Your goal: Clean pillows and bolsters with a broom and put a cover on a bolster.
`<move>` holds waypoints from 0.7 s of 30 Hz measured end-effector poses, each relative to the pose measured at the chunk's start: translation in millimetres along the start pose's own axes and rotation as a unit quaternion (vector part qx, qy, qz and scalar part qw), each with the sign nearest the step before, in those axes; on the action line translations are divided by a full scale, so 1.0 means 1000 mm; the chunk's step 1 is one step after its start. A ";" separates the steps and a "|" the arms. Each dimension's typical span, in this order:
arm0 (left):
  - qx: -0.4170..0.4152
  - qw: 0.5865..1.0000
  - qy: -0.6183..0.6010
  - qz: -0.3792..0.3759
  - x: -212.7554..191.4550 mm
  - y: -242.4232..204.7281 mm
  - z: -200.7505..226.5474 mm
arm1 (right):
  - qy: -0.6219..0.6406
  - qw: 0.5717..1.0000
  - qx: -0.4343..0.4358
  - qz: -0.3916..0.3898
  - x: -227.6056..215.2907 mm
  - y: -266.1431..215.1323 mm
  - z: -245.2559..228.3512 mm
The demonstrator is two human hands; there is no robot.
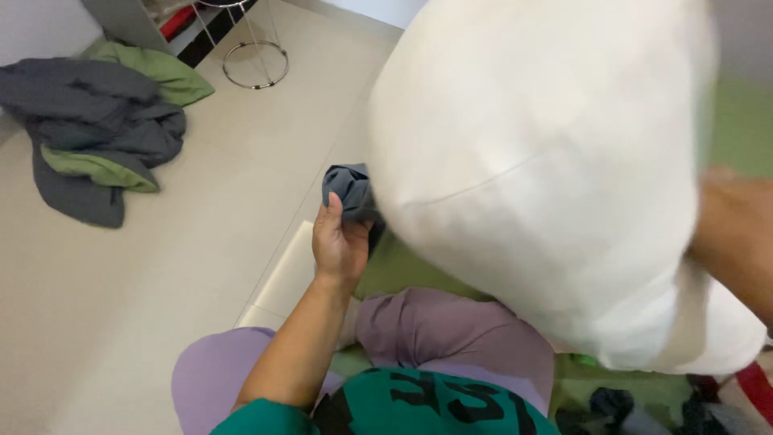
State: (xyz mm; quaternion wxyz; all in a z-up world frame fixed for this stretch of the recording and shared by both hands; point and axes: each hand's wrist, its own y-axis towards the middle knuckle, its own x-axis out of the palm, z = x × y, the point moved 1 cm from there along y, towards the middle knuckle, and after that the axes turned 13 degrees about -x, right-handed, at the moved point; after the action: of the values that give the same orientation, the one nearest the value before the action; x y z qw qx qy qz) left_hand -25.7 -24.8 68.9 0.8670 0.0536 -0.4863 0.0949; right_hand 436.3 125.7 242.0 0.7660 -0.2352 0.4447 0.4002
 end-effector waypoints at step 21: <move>-0.131 0.981 0.064 0.130 -0.164 0.030 -0.071 | 0.312 0.837 -0.080 -0.442 -0.039 0.068 -0.151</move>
State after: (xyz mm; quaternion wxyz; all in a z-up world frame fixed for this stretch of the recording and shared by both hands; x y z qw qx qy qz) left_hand -56.8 -0.6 -107.5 0.8761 -0.1305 -0.4410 0.1449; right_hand 294.7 40.4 200.6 0.6603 -0.5797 0.4756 -0.0417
